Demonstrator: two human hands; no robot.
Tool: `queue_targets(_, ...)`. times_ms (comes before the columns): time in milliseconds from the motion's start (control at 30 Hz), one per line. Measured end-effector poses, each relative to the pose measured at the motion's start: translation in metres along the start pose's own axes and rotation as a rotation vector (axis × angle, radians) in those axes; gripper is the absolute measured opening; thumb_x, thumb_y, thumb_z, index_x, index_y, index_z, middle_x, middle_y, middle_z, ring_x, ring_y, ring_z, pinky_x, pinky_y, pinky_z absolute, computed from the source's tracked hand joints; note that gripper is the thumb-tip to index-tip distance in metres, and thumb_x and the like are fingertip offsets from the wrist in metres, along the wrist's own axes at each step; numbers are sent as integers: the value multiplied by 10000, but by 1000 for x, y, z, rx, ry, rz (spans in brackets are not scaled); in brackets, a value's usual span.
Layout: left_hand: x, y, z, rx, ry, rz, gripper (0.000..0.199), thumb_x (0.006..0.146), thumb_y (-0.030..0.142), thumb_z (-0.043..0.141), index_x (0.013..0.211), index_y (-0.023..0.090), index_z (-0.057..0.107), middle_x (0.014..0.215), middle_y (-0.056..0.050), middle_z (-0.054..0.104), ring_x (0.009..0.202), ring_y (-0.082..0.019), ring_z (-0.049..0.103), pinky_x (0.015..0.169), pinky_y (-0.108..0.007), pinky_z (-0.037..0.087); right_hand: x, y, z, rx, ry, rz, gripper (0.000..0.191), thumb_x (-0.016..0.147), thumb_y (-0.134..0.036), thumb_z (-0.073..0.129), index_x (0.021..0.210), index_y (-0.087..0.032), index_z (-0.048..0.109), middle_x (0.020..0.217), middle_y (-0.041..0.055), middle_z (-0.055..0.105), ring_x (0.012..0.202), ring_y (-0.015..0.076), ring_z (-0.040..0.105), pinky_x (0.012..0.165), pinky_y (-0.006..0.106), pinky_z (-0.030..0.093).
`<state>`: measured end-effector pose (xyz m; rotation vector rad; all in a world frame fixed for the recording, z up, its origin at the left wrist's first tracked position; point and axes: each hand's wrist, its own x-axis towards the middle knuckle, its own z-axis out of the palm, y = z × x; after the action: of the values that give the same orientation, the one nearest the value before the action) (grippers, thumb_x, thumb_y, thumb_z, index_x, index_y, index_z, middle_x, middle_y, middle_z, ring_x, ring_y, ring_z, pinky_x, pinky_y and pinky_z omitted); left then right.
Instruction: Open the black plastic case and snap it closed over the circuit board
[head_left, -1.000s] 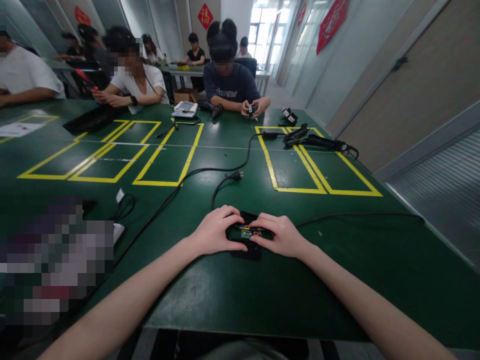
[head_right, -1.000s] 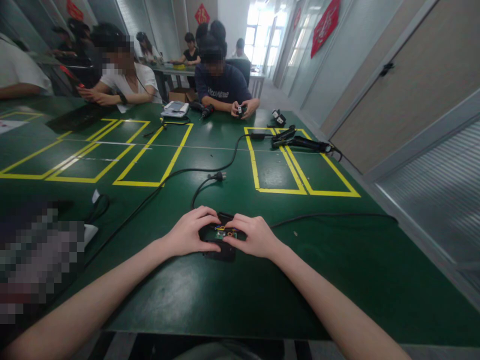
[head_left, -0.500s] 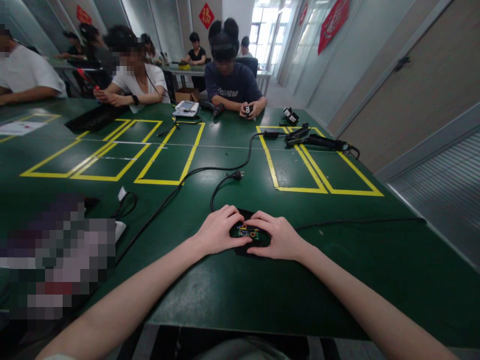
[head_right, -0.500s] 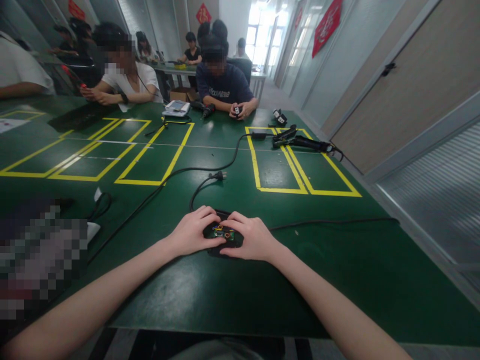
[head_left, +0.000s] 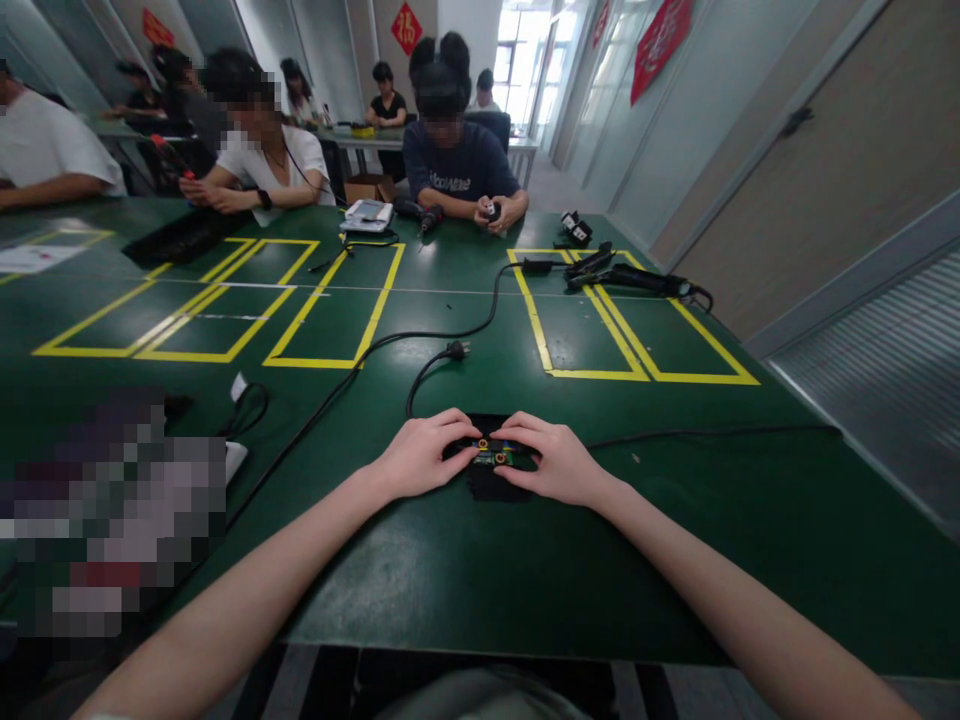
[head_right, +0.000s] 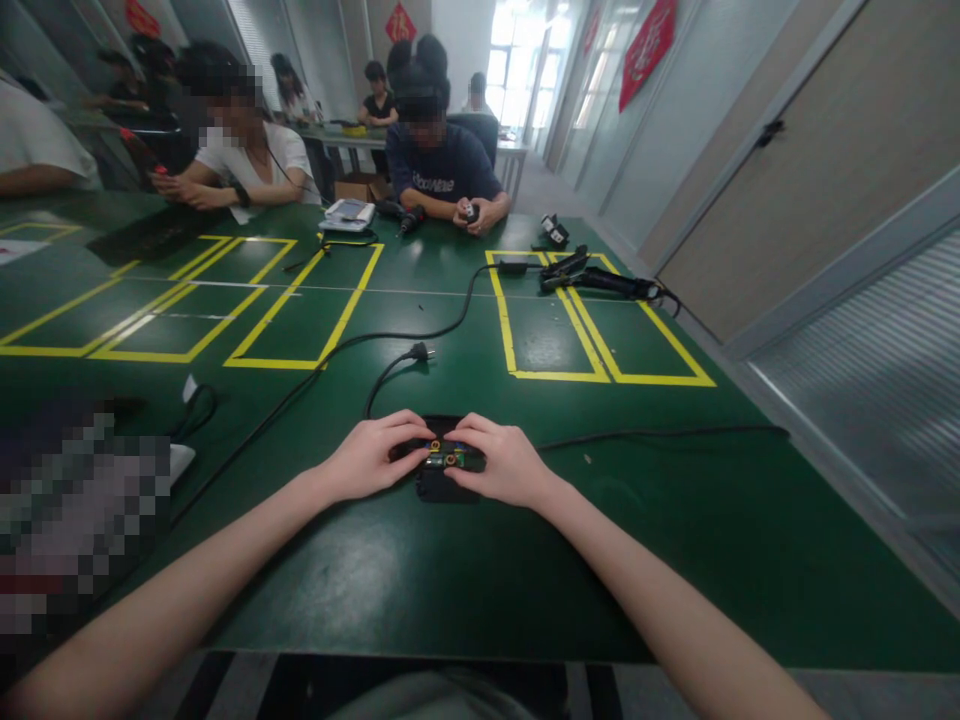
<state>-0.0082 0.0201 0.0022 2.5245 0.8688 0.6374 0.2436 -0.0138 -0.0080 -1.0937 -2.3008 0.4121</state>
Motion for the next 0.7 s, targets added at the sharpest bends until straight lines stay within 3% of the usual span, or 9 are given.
queue_targets(300,1,-2,5,73,21,-32,231,1028,307,568,1165,234,739,1143,-34,742,938,-178,748,815,-280,604,3,0,6,-52,64,28,296,896,-375,773,1149,-226,735,1074,69,732,878,205,744,737,317,615)
queue_targets(433,1,-4,3,83,16,-39,248,1047,323,548,1171,223,739,1167,-36,747,960,-185,752,822,-287,601,0,0,-3,9,54,21,508,875,-462,790,1310,-227,673,1212,95,702,653,127,661,648,306,606)
queue_targets(533,1,-5,3,95,19,-45,259,1058,336,539,1183,221,734,1163,-37,743,913,-176,749,810,-287,599,-5,3,-13,53,26,26,660,844,-520,806,1418,-258,610,1351,119,640,601,94,613,600,295,595)
queue_targets(700,-1,-8,2,99,39,-23,262,1053,350,547,1205,222,718,1182,-46,713,895,-167,737,797,-276,592,-8,15,-21,73,-59,-18,641,832,-522,821,1380,-236,652,1327,122,645,607,96,595,561,283,576)
